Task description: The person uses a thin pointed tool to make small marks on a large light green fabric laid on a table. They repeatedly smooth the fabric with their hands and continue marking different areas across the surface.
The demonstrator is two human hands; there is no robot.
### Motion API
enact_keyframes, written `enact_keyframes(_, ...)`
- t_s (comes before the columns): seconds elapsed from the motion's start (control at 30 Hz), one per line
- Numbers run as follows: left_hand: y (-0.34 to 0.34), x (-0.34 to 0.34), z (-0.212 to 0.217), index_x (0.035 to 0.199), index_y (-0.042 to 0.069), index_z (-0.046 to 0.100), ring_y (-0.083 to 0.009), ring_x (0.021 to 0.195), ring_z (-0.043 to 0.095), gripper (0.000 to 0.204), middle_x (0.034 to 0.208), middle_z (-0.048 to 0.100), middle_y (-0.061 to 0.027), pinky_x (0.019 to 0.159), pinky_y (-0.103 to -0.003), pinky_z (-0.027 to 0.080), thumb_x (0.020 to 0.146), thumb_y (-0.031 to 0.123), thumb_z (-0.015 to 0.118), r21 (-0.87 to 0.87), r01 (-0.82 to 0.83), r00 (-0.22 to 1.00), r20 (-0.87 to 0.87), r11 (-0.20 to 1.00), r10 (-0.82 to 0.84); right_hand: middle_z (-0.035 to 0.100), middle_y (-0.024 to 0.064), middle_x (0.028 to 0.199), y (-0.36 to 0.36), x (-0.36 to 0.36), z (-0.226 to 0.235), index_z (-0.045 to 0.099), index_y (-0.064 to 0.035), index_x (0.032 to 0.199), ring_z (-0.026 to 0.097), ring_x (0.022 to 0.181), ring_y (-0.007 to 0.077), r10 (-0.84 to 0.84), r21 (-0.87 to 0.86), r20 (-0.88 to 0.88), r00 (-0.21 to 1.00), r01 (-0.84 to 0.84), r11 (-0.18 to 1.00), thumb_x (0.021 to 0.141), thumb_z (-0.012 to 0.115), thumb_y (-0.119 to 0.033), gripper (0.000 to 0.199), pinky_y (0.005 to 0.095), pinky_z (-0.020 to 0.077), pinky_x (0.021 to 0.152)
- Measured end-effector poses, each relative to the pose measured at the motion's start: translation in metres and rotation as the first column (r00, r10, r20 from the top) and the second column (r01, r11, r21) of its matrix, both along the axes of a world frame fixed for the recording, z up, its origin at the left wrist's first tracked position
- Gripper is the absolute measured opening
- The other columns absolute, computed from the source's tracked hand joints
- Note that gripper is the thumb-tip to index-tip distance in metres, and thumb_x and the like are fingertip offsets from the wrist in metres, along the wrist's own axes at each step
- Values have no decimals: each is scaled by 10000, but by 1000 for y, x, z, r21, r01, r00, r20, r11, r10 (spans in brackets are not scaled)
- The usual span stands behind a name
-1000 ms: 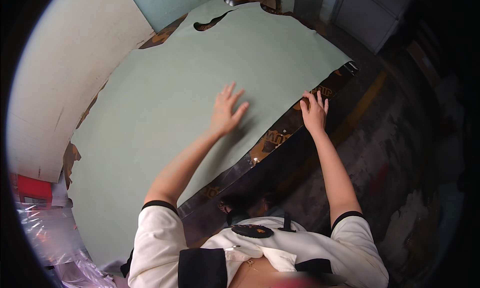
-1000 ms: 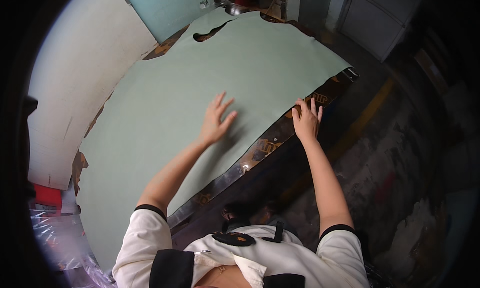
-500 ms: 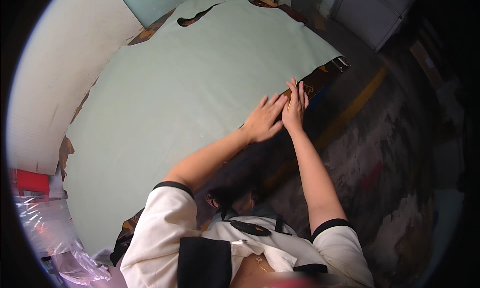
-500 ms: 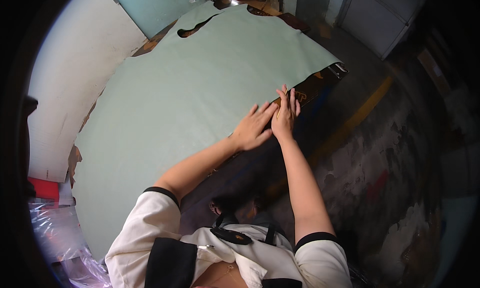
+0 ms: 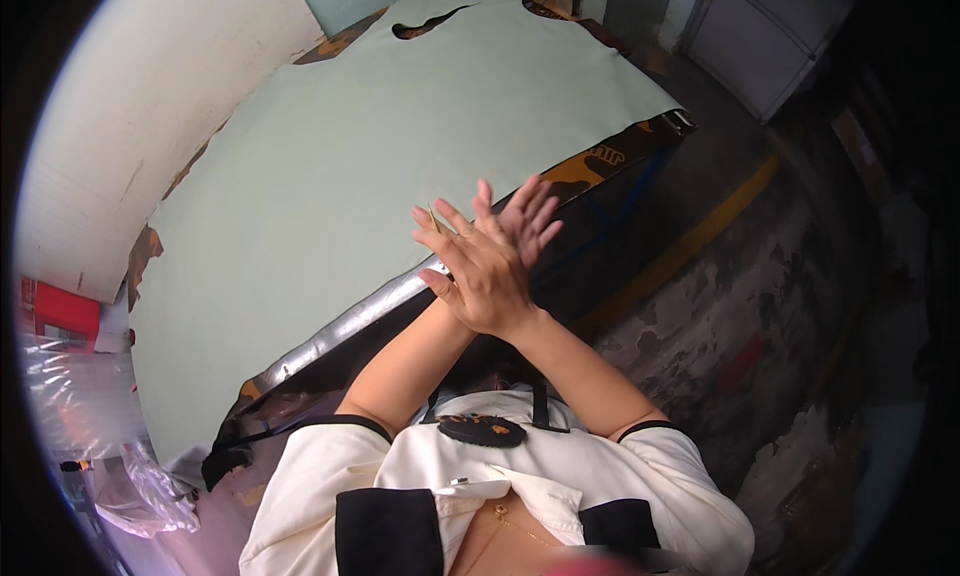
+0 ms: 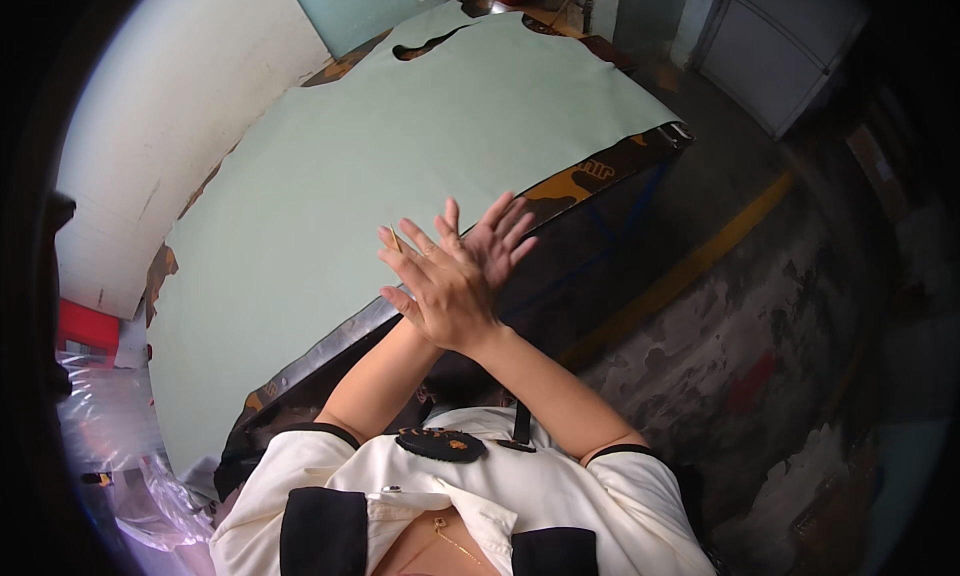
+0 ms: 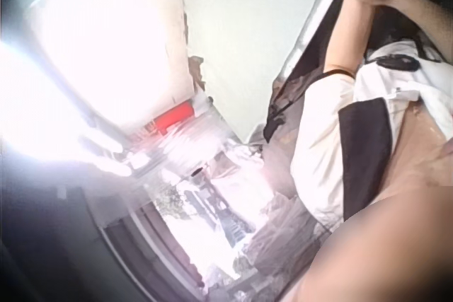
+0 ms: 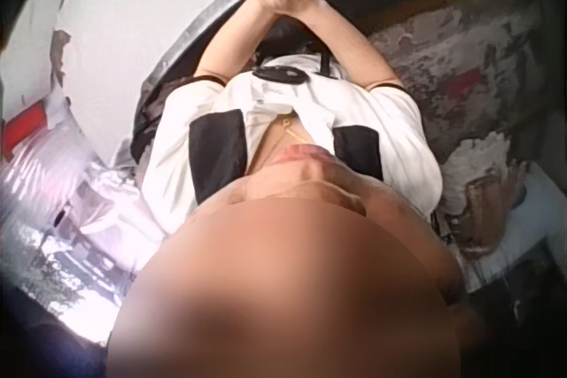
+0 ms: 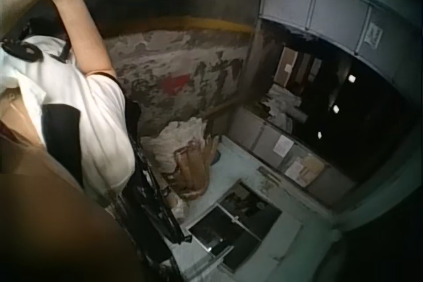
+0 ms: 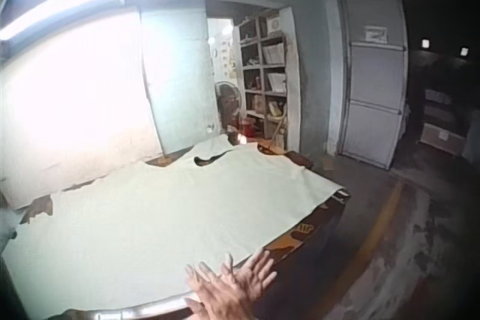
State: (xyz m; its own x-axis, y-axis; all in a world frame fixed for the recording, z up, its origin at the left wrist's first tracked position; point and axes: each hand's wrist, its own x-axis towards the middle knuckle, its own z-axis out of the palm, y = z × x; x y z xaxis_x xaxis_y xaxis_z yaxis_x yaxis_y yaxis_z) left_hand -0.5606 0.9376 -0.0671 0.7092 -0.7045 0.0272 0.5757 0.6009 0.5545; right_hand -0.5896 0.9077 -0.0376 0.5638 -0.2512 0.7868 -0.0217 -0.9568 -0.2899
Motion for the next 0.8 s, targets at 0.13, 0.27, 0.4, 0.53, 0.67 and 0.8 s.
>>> enact_keyframes(0.13, 21, -60, 52, 1533, 70, 289, -230, 1423, 337, 870, 1544, 350, -103, 1184, -400, 221, 969, 723, 180, 160, 189, 981, 10, 969, -193, 556, 130, 1401, -73, -27, -1, 570, -63, 1269, 457, 1353, 343, 606, 301, 100, 789, -604, 737, 994, 489, -236, 335, 513, 237, 1165)
enact_keyframes(0.27, 27, -122, 104, 1408, 26, 481, -344, 1448, 300, 757, 1522, 391, -170, 1192, -498, 190, 964, 612, 300, 32, 87, 549, 832, 996, -75, 432, 109, 1500, -106, -14, -42, 474, -68, 1372, 417, 1371, 253, 581, 862, 169, 797, -404, 304, 1072, 362, -377, 445, 376, 273, 1172)
enact_keyframes(0.4, 35, -94, 82, 1229, 88, 650, -351, 1346, 462, 441, 1407, 539, -125, 1129, -518, 295, 949, 409, 534, -301, -649, -462, 886, 699, -48, 297, 108, 1582, -38, -29, -27, 408, -104, 1382, 345, 1430, 300, 515, 579, 802, 302, -183, -794, 1056, 362, -447, 475, 421, 372, 1131)
enact_keyframes(0.53, 93, -60, 11, 1232, 150, 654, -307, 1335, 466, 439, 1394, 547, -104, 1111, -532, 307, 961, 466, 515, -324, -572, -637, 754, 753, -160, 289, 114, 1587, 21, -41, -5, 394, -88, 1350, 398, 1394, 329, 570, 593, 741, 355, 52, -804, 1060, 333, -439, 459, 401, 480, 1054)
enact_keyframes(0.67, 147, -61, -17, 1290, 192, 618, -315, 1399, 393, 451, 1459, 493, -94, 1152, -513, 273, 943, 474, 559, -309, -734, -503, 846, 605, -179, 325, 150, 1566, 63, -41, -7, 395, -63, 1369, 370, 1412, 292, 619, 610, 709, 339, 145, -779, 1083, 261, -355, 430, 369, 371, 1132)
enact_keyframes(0.8, 259, -57, -19, 1386, 188, 538, -322, 1430, 342, 464, 1517, 427, -103, 1171, -531, 237, 935, 272, 608, 69, -994, 102, 890, -90, -445, 204, 118, 1618, 77, -47, 17, 350, -101, 1463, 290, 1462, 305, 632, 621, 759, 154, 118, -775, 1071, 332, -290, 436, 469, 396, 1116)
